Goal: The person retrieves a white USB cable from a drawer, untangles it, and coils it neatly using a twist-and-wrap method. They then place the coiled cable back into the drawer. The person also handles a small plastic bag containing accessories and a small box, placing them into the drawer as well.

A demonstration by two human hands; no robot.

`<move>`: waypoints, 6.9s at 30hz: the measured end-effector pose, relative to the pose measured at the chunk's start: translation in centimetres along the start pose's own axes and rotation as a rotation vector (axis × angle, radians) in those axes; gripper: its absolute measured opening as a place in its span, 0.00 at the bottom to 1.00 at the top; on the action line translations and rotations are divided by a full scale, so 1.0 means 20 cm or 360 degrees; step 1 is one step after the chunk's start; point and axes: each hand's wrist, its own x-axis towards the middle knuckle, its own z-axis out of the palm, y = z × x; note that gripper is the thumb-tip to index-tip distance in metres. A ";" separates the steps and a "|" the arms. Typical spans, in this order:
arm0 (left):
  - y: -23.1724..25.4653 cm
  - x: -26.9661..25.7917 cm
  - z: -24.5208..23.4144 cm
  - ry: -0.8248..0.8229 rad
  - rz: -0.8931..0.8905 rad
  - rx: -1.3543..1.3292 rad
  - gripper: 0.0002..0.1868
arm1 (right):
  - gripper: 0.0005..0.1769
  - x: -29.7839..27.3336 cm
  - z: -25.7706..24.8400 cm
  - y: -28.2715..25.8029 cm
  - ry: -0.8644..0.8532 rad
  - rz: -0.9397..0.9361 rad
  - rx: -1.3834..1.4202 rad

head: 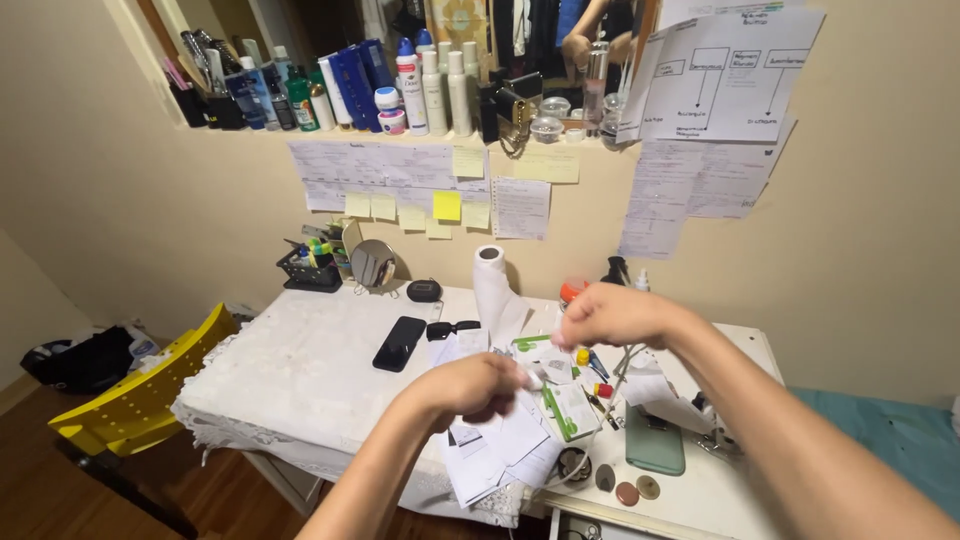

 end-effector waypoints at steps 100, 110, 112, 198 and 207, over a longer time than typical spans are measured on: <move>-0.60 -0.65 -0.18 0.0388 -0.0260 -0.0683 0.37 | 0.15 0.00 0.86 -0.37 -0.0444 0.0180 0.0300; -0.44 -0.68 -0.21 0.0731 0.1009 -0.1723 0.19 | 0.22 0.01 1.51 0.07 -0.0776 -0.0271 0.1526; -0.42 -0.75 -0.20 0.0076 0.0988 -0.2041 0.17 | 0.23 0.09 1.52 0.22 -0.0494 -0.0084 0.1137; -0.49 -2.22 -0.61 0.1013 0.0263 -0.1098 0.35 | 0.21 0.10 2.02 0.67 -0.0372 -0.0171 0.0190; -0.31 -1.40 -0.22 0.0481 0.0375 -0.1624 0.19 | 0.27 -0.05 1.87 -0.29 -0.0584 -0.0933 0.0806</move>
